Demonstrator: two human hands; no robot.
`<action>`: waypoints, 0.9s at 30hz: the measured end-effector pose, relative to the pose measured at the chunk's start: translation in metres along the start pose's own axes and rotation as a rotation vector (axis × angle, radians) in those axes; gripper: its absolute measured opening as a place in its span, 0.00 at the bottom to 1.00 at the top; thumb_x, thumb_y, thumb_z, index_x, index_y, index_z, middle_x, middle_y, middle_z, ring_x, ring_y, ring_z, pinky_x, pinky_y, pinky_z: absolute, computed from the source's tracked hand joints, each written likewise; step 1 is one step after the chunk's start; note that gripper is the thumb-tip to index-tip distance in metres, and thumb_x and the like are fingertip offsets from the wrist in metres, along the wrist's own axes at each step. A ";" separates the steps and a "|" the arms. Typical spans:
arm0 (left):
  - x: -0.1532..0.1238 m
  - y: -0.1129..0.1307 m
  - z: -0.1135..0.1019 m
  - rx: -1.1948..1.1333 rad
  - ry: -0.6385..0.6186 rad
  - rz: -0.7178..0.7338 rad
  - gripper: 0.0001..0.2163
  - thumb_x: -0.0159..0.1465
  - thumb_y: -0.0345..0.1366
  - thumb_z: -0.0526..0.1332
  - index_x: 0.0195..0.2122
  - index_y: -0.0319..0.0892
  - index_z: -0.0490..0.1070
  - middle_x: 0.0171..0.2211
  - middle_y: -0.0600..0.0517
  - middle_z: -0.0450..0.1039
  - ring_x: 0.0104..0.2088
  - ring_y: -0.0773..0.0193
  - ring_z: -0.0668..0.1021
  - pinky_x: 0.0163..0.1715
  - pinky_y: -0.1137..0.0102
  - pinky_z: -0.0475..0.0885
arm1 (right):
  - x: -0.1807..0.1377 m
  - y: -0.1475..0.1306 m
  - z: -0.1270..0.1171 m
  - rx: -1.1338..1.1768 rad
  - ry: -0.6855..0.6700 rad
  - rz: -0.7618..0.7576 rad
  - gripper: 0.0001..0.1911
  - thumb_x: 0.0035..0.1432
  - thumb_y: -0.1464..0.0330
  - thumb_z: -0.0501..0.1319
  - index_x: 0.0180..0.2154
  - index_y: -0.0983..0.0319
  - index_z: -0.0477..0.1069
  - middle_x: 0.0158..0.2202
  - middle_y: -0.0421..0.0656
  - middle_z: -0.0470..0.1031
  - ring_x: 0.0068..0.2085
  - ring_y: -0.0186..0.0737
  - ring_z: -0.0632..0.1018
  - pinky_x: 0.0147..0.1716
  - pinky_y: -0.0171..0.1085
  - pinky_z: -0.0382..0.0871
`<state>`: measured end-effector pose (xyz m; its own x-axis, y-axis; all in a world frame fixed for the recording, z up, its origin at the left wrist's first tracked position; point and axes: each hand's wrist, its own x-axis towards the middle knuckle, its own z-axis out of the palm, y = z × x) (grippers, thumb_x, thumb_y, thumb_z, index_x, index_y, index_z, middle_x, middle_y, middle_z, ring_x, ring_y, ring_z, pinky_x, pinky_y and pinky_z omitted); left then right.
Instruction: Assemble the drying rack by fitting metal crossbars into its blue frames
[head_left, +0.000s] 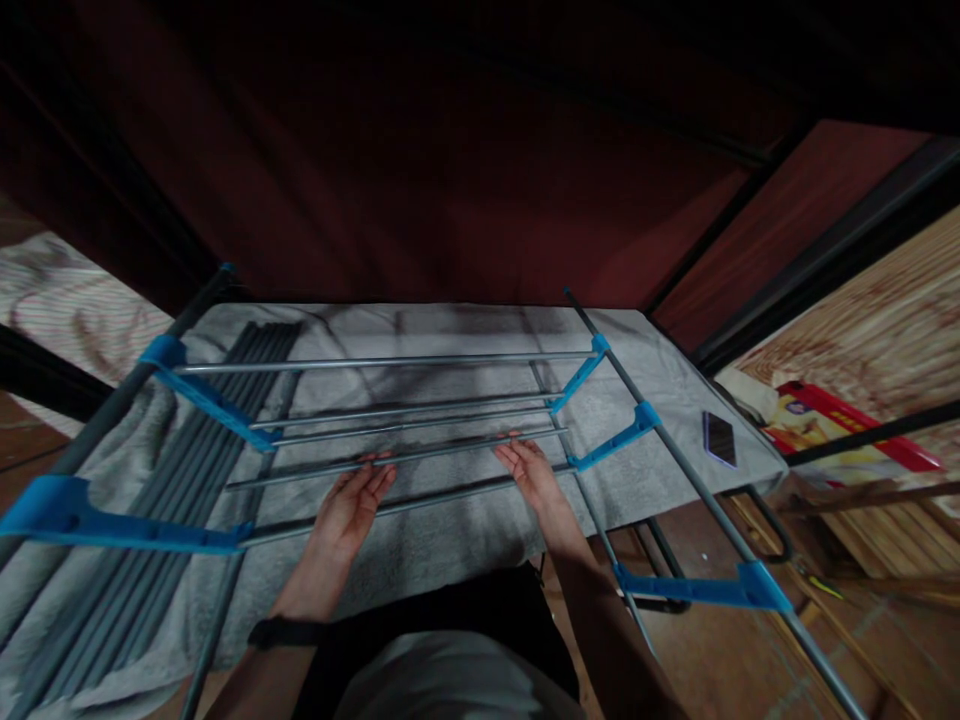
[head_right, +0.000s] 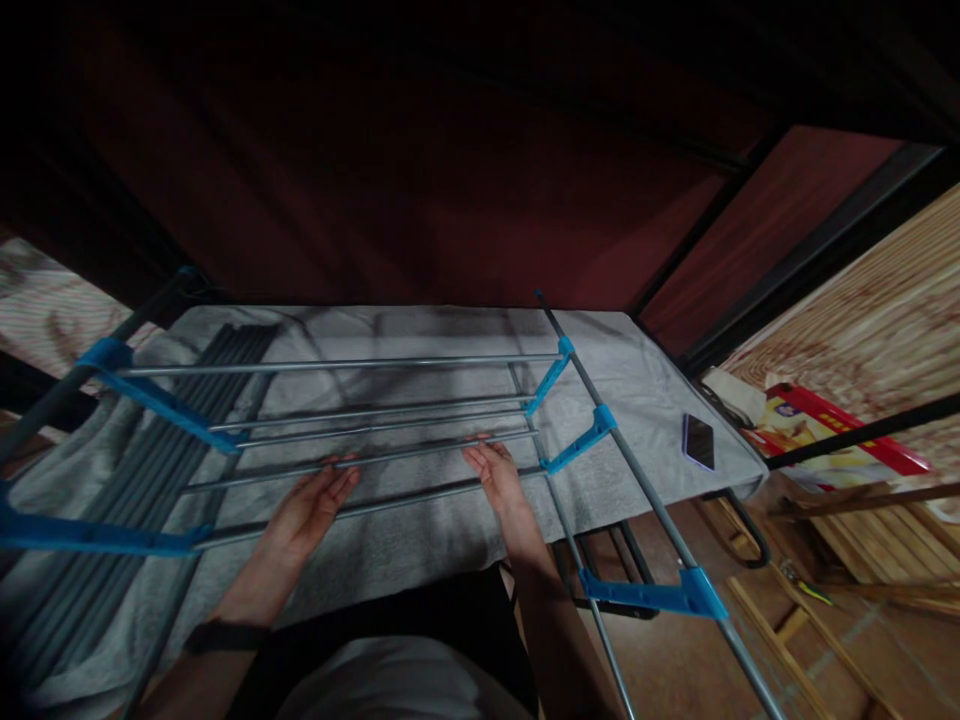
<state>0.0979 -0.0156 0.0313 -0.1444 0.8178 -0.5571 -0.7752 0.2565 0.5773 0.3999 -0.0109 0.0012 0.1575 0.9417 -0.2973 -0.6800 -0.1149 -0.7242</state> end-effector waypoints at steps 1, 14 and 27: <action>0.000 0.000 0.001 0.004 0.003 0.001 0.10 0.65 0.19 0.59 0.34 0.37 0.77 0.37 0.45 0.84 0.38 0.61 0.85 0.46 0.63 0.84 | 0.000 0.000 -0.001 -0.002 0.010 -0.001 0.13 0.51 0.68 0.76 0.32 0.56 0.73 0.37 0.38 0.82 0.43 0.41 0.84 0.63 0.50 0.74; 0.002 0.001 0.002 0.010 0.038 0.003 0.11 0.63 0.18 0.60 0.32 0.39 0.76 0.36 0.49 0.83 0.37 0.61 0.85 0.43 0.64 0.83 | -0.001 0.000 -0.003 0.030 0.015 -0.007 0.14 0.53 0.66 0.77 0.28 0.56 0.72 0.36 0.39 0.80 0.46 0.44 0.83 0.63 0.52 0.72; -0.001 0.005 0.006 -0.015 0.081 0.000 0.12 0.68 0.20 0.57 0.29 0.39 0.72 0.32 0.48 0.81 0.38 0.62 0.85 0.44 0.63 0.85 | -0.002 -0.002 -0.007 0.061 0.001 -0.054 0.12 0.54 0.67 0.75 0.30 0.56 0.73 0.39 0.41 0.82 0.49 0.44 0.83 0.61 0.52 0.73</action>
<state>0.0976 -0.0122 0.0380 -0.1930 0.7730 -0.6043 -0.7841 0.2488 0.5686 0.4062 -0.0153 -0.0012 0.1957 0.9457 -0.2595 -0.7126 -0.0447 -0.7002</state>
